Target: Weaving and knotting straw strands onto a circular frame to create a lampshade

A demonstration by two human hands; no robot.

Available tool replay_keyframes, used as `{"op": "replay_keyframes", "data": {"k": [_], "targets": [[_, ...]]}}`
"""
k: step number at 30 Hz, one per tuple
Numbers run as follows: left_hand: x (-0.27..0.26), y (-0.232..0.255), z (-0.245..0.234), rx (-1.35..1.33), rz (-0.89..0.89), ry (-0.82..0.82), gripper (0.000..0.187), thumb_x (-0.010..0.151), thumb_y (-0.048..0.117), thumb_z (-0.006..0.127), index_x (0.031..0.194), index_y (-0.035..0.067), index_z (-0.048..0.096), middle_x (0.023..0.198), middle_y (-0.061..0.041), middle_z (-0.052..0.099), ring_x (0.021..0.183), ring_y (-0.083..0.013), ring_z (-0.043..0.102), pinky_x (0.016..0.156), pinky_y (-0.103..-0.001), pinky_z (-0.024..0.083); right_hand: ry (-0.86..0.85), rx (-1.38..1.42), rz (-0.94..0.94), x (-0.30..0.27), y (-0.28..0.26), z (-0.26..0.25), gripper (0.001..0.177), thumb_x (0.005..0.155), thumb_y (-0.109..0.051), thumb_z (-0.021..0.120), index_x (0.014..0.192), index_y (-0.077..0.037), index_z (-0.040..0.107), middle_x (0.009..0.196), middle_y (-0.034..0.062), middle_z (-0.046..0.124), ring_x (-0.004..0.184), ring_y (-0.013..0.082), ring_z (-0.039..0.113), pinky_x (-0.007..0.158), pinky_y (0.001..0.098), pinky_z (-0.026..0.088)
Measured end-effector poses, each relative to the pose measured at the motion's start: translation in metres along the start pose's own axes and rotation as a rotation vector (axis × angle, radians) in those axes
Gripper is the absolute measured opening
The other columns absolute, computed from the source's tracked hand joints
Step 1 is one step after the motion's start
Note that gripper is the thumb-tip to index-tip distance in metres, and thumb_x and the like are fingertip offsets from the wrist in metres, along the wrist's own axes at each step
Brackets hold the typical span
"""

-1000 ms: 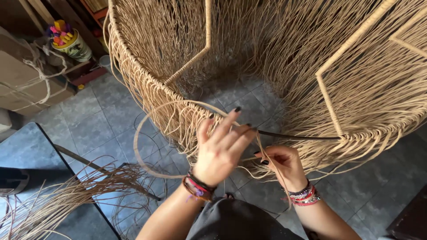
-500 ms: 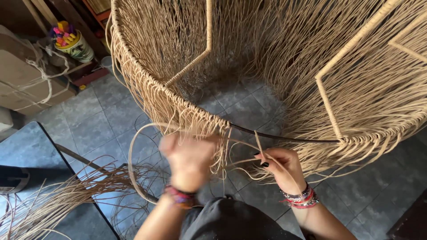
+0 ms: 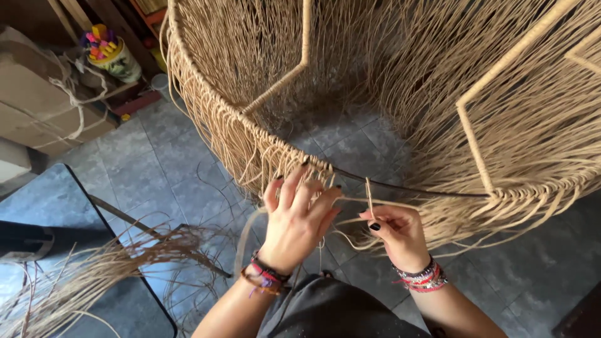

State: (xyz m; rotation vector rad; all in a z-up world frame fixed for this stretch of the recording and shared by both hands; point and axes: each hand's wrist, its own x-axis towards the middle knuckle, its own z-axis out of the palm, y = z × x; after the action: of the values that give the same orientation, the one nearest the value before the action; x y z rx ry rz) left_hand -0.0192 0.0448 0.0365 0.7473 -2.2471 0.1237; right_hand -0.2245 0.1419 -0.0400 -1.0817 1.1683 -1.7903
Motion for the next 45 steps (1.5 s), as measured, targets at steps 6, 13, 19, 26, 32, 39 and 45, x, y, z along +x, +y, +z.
{"op": "replay_keyframes", "data": {"k": [6,13,19,26,32,39,45], "targets": [[-0.018,-0.036,-0.037,0.073,-0.094,-0.095,0.016,0.085,0.039,0.077,0.097,0.03,0.071,0.122,0.001,0.056,0.135,-0.0369,0.045,0.103,-0.058,0.031,0.04,0.036,-0.034,-0.004,0.013,-0.01,0.022,0.08,-0.001,0.077,0.095,0.015,0.075,0.053,0.0069,0.046,0.05,0.0058,0.049,0.047,0.0226,0.045],[-0.008,-0.023,-0.012,0.017,-0.1,-0.189,0.067,0.077,0.03,0.078,0.142,0.028,0.058,0.151,-0.01,0.049,0.141,-0.0469,0.042,0.106,-0.073,0.03,0.069,0.034,0.093,-0.017,0.019,-0.004,0.017,0.083,-0.01,0.078,0.098,-0.002,0.077,0.087,0.0142,0.08,0.06,0.0091,0.062,0.052,0.0247,0.046],[0.03,-0.012,0.002,-0.223,0.378,-0.208,0.05,0.11,0.047,0.055,0.154,0.026,0.047,0.16,-0.003,0.05,0.152,-0.0293,0.041,0.126,-0.054,0.025,0.131,0.091,0.085,-0.012,-0.001,0.013,0.017,0.081,-0.008,0.079,0.094,0.002,0.077,0.088,0.0135,0.079,0.079,0.0202,0.075,0.072,0.035,0.063],[0.052,0.013,0.02,-0.721,0.281,0.084,0.027,0.111,0.019,0.041,0.119,0.006,0.065,0.128,-0.011,0.069,0.12,-0.0335,0.071,0.1,-0.047,0.053,0.0,0.263,-0.022,-0.004,-0.05,0.055,0.021,0.103,-0.021,0.054,0.112,-0.004,0.047,0.06,-0.0008,0.031,0.051,0.01,0.026,0.047,0.0272,0.023],[0.062,0.034,0.016,-0.726,-0.023,0.091,0.021,0.108,0.008,0.04,0.112,0.008,0.061,0.096,-0.005,0.07,0.076,-0.0253,0.069,0.074,-0.038,0.053,0.105,0.224,-0.053,-0.005,-0.055,0.07,0.01,0.106,-0.016,0.044,0.11,-0.008,0.042,0.056,-0.0013,0.027,0.046,0.0081,0.021,0.041,0.025,0.019],[0.081,0.038,0.005,-0.81,-0.294,0.049,0.017,0.107,0.006,0.037,0.107,0.007,0.055,0.088,-0.004,0.062,0.073,-0.0193,0.063,0.059,-0.031,0.051,0.081,0.185,-0.087,-0.019,-0.03,0.064,0.007,0.107,-0.013,0.044,0.112,-0.007,0.043,0.057,-0.0013,0.026,0.046,0.0098,0.023,0.044,0.0273,0.022],[0.091,0.033,0.011,-0.672,-0.346,0.03,0.029,0.111,0.025,0.032,0.11,0.015,0.059,0.081,0.001,0.063,0.062,-0.0187,0.064,0.054,-0.032,0.048,0.088,0.166,-0.027,-0.02,-0.019,0.051,0.011,0.107,-0.014,0.047,0.113,-0.004,0.047,0.057,-0.0007,0.028,0.048,0.0098,0.025,0.046,0.027,0.027]]}}
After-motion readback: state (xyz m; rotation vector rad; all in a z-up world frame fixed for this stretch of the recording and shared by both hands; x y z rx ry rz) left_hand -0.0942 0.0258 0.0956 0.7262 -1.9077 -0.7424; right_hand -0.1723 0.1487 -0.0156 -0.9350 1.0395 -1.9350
